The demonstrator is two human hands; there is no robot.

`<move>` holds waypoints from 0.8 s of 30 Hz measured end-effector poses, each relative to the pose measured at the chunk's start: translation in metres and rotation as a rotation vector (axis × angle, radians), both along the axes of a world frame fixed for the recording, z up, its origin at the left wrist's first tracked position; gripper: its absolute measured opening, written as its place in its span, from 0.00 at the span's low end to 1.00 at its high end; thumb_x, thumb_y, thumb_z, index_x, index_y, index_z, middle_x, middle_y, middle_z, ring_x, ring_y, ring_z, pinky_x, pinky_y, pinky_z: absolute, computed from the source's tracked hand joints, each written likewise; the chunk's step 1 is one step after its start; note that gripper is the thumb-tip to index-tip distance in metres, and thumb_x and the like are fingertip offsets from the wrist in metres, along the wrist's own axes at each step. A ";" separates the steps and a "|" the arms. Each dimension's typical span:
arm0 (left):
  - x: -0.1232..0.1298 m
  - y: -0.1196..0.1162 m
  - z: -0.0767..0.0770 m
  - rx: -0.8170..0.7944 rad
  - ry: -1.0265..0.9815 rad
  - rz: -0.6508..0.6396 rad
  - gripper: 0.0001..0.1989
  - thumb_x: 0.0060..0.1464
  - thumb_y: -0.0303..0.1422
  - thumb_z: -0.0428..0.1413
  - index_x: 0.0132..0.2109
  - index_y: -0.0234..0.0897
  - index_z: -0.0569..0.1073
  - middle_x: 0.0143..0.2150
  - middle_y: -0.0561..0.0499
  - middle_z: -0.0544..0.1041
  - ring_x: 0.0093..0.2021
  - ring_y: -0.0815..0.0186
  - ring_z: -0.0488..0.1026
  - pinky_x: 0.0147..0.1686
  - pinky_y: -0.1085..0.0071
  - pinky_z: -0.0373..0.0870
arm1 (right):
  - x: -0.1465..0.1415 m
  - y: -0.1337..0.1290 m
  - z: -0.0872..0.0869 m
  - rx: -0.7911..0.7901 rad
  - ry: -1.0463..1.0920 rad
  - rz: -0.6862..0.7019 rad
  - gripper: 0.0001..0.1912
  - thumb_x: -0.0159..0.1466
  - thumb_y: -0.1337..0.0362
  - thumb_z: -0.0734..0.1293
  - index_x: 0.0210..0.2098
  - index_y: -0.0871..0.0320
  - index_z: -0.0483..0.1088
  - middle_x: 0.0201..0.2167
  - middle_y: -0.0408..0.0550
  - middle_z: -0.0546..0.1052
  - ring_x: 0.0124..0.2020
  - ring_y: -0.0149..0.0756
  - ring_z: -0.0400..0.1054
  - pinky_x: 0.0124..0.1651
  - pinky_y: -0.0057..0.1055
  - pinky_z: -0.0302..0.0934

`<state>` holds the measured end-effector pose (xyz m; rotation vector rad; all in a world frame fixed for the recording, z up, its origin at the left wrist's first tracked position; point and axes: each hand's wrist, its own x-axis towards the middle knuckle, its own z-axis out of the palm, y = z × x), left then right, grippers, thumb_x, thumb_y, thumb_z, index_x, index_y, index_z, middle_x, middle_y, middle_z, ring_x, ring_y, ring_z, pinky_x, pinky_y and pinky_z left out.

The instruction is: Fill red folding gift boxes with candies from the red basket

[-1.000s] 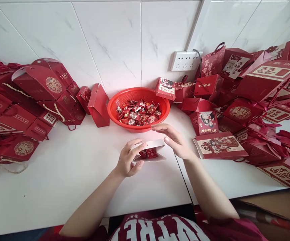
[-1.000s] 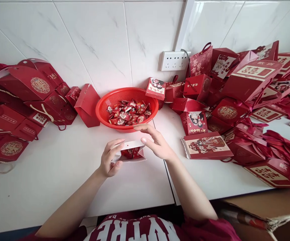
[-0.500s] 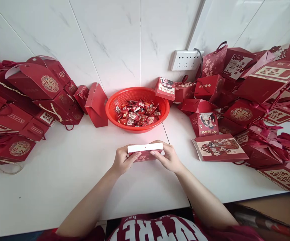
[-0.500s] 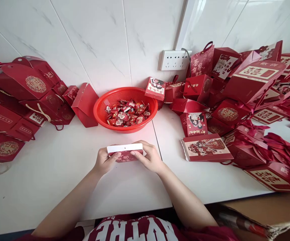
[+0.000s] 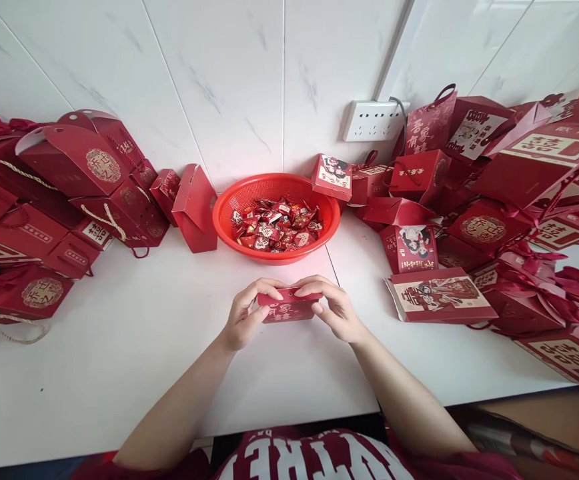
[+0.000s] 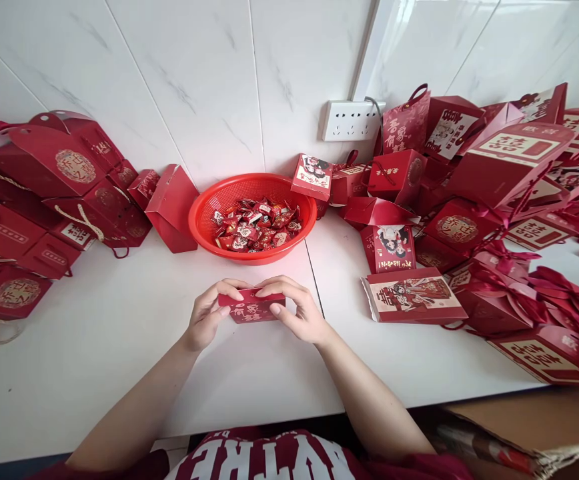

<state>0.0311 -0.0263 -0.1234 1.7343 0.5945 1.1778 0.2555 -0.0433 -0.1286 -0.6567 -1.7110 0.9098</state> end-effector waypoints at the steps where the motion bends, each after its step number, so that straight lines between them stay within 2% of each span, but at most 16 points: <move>1: 0.000 0.000 0.001 0.000 0.005 -0.004 0.11 0.63 0.39 0.54 0.45 0.38 0.75 0.52 0.40 0.77 0.52 0.53 0.76 0.50 0.55 0.74 | -0.001 0.000 0.000 -0.021 0.003 -0.015 0.11 0.72 0.58 0.62 0.49 0.51 0.74 0.48 0.53 0.77 0.51 0.44 0.72 0.54 0.45 0.68; 6: 0.004 -0.001 0.002 -0.076 0.040 0.118 0.08 0.64 0.36 0.55 0.43 0.37 0.77 0.48 0.42 0.81 0.50 0.57 0.78 0.51 0.60 0.74 | -0.005 0.001 -0.004 -0.049 -0.005 -0.122 0.12 0.73 0.61 0.61 0.46 0.50 0.76 0.46 0.51 0.79 0.49 0.41 0.73 0.53 0.43 0.68; 10: 0.004 0.000 -0.007 -0.152 0.072 0.226 0.11 0.62 0.37 0.58 0.49 0.36 0.77 0.46 0.44 0.82 0.46 0.60 0.79 0.47 0.65 0.76 | -0.005 0.003 -0.006 -0.030 -0.023 -0.140 0.13 0.74 0.61 0.60 0.48 0.49 0.76 0.46 0.51 0.79 0.48 0.42 0.74 0.51 0.43 0.69; 15: -0.001 0.006 -0.013 -0.149 0.132 0.261 0.12 0.60 0.38 0.59 0.43 0.34 0.80 0.41 0.45 0.83 0.41 0.60 0.80 0.41 0.69 0.77 | -0.004 0.003 -0.007 -0.020 -0.019 -0.136 0.13 0.74 0.62 0.60 0.49 0.49 0.77 0.46 0.50 0.79 0.49 0.42 0.74 0.51 0.42 0.69; 21: -0.012 0.010 0.005 -0.025 0.274 0.233 0.10 0.60 0.35 0.60 0.44 0.37 0.83 0.41 0.46 0.84 0.40 0.59 0.82 0.42 0.69 0.79 | -0.003 0.001 -0.008 -0.047 -0.045 -0.080 0.15 0.74 0.61 0.58 0.53 0.46 0.75 0.50 0.49 0.79 0.52 0.42 0.74 0.54 0.43 0.70; 24: -0.027 0.013 0.014 -0.034 0.305 0.192 0.10 0.58 0.35 0.61 0.42 0.36 0.84 0.39 0.45 0.85 0.37 0.59 0.82 0.37 0.69 0.79 | -0.004 -0.002 -0.008 -0.012 -0.084 -0.029 0.18 0.75 0.63 0.57 0.58 0.45 0.72 0.55 0.49 0.77 0.57 0.43 0.71 0.58 0.44 0.68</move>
